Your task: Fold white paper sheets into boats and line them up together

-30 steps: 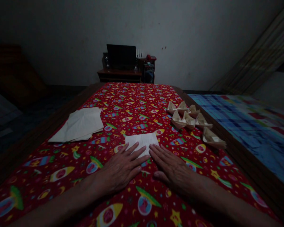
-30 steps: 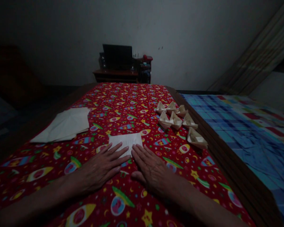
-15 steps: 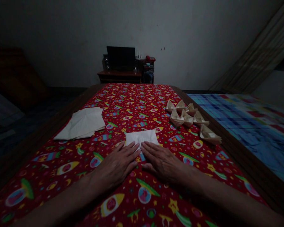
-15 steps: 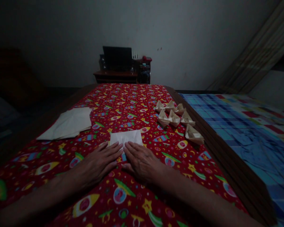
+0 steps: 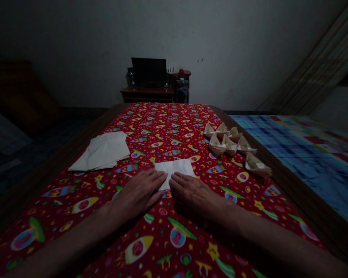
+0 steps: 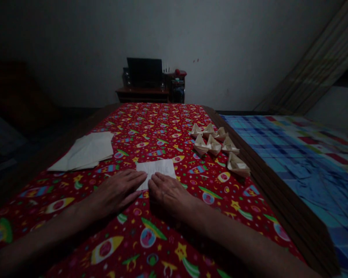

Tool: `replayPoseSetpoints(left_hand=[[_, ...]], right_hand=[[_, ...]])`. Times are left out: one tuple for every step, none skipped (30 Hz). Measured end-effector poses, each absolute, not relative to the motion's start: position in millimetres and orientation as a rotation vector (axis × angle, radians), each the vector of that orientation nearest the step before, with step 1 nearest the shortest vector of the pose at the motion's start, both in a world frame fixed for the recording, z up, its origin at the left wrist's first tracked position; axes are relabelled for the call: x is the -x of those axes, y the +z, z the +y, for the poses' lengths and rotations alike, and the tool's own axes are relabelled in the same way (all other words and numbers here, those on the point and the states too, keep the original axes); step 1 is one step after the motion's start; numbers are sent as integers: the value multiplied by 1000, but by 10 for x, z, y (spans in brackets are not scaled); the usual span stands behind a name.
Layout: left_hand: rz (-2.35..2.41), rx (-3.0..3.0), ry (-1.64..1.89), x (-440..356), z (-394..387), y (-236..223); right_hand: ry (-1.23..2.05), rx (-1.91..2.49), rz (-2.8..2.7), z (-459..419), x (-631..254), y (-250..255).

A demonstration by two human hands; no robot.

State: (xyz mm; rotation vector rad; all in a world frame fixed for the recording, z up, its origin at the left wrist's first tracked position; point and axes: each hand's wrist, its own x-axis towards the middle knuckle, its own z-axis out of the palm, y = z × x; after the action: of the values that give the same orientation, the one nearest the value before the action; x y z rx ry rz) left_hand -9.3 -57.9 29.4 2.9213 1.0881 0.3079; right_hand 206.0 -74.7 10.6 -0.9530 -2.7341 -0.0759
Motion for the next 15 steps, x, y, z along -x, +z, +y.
replayPoseSetpoints(left_hand=[[1097,-2921,289,84,-568,317],[1102,-2919,281,80,-562,330],[1102,-2916,285,80,-559,333],[1093,-2912,302,83,-559,326],[1078,-2907,329,89,-559,310],[1064,-2901,360,97,-558,287],[1056,-2893,395,106,-553,258],[1052,-2886,435,118,-543,225],[1050,-2877,475,131,-527,193],[1051,-2864,515,145,-502,162],[1048,-2847,554,161,-469,134],[1039,-2823,589,176,-428,111],[1025,-2793,621,191,-381,92],[1005,-2753,660,203,-331,78],[978,-2699,708,211,-282,70]], right_hand=[[-102,961,-2752,-754,-2032,138],[-130,970,-2771,-762,-2014,168],[-157,980,-2785,-771,-2003,194],[-182,995,-2787,-779,-1998,214],[-202,1009,-2786,-784,-1995,226],[-217,1027,-2784,-784,-1996,226],[-223,1046,-2776,-779,-2001,215],[-219,1058,-2761,-767,-2010,192],[-203,1058,-2737,-750,-2025,160],[-181,1043,-2700,-729,-2046,124],[-159,1011,-2647,-707,-2071,88],[-146,966,-2584,-687,-2100,57],[-136,917,-2512,-670,-2129,35],[-124,870,-2431,-659,-2157,27],[-91,836,-2349,-652,-2180,33]])
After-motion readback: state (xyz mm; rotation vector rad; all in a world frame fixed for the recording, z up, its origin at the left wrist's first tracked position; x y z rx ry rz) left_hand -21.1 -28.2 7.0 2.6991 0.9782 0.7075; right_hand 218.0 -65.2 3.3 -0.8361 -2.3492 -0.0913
